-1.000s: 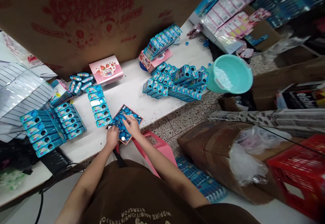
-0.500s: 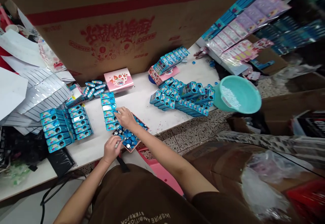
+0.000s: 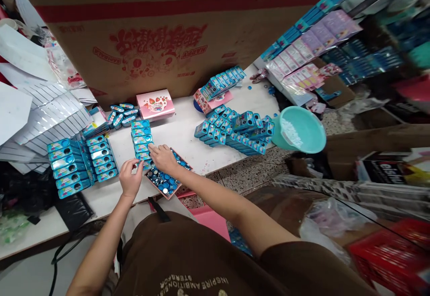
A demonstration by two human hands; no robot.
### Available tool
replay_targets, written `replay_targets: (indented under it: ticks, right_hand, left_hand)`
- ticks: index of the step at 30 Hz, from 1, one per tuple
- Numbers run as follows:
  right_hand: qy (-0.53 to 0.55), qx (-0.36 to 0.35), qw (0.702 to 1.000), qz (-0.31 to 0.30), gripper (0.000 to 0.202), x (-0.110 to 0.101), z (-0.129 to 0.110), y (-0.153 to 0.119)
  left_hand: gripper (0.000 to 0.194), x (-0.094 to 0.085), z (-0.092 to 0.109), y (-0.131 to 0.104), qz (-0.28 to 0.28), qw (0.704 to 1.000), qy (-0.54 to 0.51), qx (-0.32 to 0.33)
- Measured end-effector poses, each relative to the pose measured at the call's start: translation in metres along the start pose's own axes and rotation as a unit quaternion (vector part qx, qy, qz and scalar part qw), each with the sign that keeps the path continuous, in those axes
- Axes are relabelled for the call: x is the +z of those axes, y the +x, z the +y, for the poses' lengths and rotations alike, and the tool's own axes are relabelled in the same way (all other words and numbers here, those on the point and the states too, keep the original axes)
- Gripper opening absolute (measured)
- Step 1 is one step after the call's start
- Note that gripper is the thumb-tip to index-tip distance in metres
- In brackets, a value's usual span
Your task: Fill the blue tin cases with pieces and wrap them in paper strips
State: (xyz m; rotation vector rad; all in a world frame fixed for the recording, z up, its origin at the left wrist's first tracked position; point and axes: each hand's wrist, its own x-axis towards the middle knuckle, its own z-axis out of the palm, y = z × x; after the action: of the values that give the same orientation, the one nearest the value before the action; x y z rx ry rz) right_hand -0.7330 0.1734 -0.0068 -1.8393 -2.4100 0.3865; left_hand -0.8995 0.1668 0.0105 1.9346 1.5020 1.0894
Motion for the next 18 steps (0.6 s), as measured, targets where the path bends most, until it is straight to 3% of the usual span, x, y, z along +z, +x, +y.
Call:
replay_targets:
  ticks: [6,12,15,18]
  right_hand:
    - [0.068,0.072,0.995,-0.011,0.045,0.01,-0.004,-0.002]
    - [0.18,0.073,0.979,0.057,0.039,0.008,0.0,0.003]
    - [0.276,0.052,0.953,0.112,0.031,0.002,0.007,0.009]
    - [0.37,0.126,0.901,0.188,0.026,0.002,0.016,0.019]
  left_hand:
    - [0.016,-0.004,0.006,-0.001,0.0,0.999,-0.012,-0.044]
    - [0.016,-0.007,0.011,0.003,-0.017,0.999,-0.006,-0.033]
    - [0.016,-0.009,0.012,0.008,-0.013,0.999,-0.004,-0.034]
    - [0.016,-0.007,0.01,0.013,-0.014,0.999,-0.004,-0.042]
